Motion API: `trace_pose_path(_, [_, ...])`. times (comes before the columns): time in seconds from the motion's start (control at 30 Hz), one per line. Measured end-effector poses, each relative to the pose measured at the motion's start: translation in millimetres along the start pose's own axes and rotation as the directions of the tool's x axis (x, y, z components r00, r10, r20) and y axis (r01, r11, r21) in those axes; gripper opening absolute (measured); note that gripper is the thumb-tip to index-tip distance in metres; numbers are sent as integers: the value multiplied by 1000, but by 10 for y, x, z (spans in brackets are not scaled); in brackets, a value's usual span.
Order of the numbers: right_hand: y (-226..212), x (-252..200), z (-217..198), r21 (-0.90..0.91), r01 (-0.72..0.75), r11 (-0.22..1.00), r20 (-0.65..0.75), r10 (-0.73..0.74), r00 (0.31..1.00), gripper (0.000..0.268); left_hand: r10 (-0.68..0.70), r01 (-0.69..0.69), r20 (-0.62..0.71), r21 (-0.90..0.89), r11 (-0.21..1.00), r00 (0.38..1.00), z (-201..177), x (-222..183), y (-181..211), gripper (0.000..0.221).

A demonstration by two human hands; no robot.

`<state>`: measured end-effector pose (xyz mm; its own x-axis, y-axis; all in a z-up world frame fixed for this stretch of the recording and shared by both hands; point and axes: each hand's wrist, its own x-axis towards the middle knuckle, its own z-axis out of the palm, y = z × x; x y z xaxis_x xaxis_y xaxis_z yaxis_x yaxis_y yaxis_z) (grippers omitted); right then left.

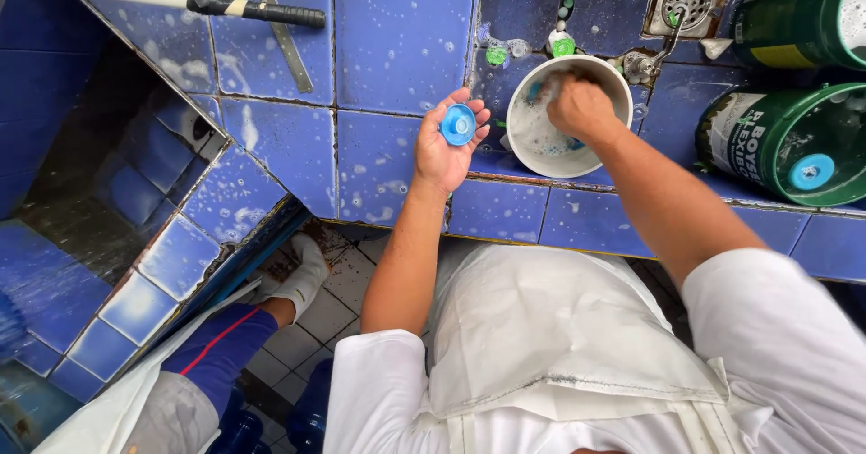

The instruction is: The person is cleaning blue plastic water bottle caps using a brush and soapy water in a tiled sink area, and also handling large blue water jugs.

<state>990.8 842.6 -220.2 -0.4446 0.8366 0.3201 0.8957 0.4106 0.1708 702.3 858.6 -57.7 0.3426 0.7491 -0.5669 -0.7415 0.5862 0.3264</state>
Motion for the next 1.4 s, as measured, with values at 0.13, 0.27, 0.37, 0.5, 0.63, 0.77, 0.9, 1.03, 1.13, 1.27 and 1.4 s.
trace_pose_path(0.13, [-51,284,-558,174,-265,948,507,144,850,38,-4,4,-7,0,1000,1000,-77,-10,-12,45])
trace_pose_path(0.27, [185,741,-988,95,-805,585,986,53,155,57,-21,22,-38,27,999,999,-111,-45,-3,45])
trace_pose_path(0.37, [302,830,-1087,89,-960,264,992,67,110,54,-26,27,-42,28,999,999,-156,-40,17,45])
trace_pose_path(0.5, [129,623,-912,58,-823,-564,991,135,-23,52,-34,35,-68,22,999,997,-211,-68,33,46])
trace_pose_path(0.63, [-263,250,-628,61,-998,-34,930,366,44,39,-31,35,-85,42,999,996,-192,-59,22,46])
trace_pose_path(0.77, [-139,694,-1068,-34,-997,67,986,165,-23,61,-22,28,-71,88,996,997,-188,-33,-10,45])
trace_pose_path(0.9, [2,921,-1178,21,-866,499,992,-118,-44,89,-27,33,-89,69,997,996,-188,-74,42,44])
trace_pose_path(1.03, [-120,904,-1206,193,-746,637,977,-195,86,84,3,10,-100,124,992,995,-183,-98,124,45])
trace_pose_path(1.13, [-342,508,-812,106,-476,873,966,23,258,77,19,-6,-92,131,991,996,-166,-85,142,45])
trace_pose_path(1.27, [1,1004,-1544,214,-594,776,922,40,385,57,40,-29,-79,136,990,996,-82,-35,175,45])
trace_pose_path(1.4, [1108,1365,-1355,465,-84,881,-59,125,990,15,78,-44,-196,173,984,977,304,-204,313,41])
